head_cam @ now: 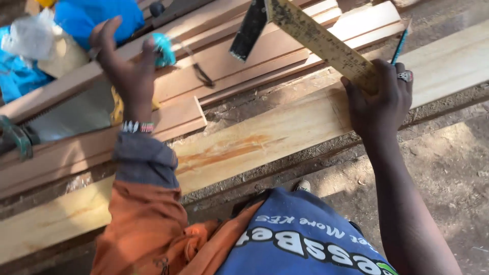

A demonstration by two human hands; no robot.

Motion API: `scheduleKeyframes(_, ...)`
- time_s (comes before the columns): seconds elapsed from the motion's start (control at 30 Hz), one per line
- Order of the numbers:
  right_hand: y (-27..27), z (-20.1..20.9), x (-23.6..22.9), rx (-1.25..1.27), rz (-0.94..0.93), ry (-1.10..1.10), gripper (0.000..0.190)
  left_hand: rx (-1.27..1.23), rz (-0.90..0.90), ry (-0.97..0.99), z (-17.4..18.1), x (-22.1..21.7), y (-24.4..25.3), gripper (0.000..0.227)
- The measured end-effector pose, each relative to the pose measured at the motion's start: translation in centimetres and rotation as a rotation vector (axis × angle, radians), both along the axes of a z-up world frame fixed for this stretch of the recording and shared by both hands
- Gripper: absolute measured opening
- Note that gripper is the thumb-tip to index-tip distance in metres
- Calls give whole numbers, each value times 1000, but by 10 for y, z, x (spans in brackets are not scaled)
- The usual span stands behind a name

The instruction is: Measuring and marking a wooden plank using a tape measure, pencil, and try square in a workshop.

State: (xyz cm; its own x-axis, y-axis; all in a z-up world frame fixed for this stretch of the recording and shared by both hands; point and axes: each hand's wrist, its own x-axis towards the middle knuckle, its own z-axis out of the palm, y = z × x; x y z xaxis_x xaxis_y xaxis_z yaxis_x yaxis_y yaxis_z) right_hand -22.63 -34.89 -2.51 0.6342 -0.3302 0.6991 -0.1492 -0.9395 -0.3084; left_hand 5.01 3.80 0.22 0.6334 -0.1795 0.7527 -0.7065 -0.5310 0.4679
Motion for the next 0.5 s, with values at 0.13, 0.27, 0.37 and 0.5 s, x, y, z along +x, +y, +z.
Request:
scheduleKeyframes(0.13, -1, 1, 2, -9, 15, -15, 47, -158, -203, -16, 48, -72, -8, 13)
scheduleKeyframes(0.27, -14, -2, -5, -40, 53, 49, 51, 27, -256, 252, 41, -167, 19, 25)
scheduleKeyframes(0.37, -33, 4, -18, 58, 100, 136, 47, 423, -305, 313, 27, -211, 51, 62)
scheduleKeyframes(0.5, -64, 5, -27, 3, 27, 111, 46, 768, -103, 364, 0, -228, 86, 129)
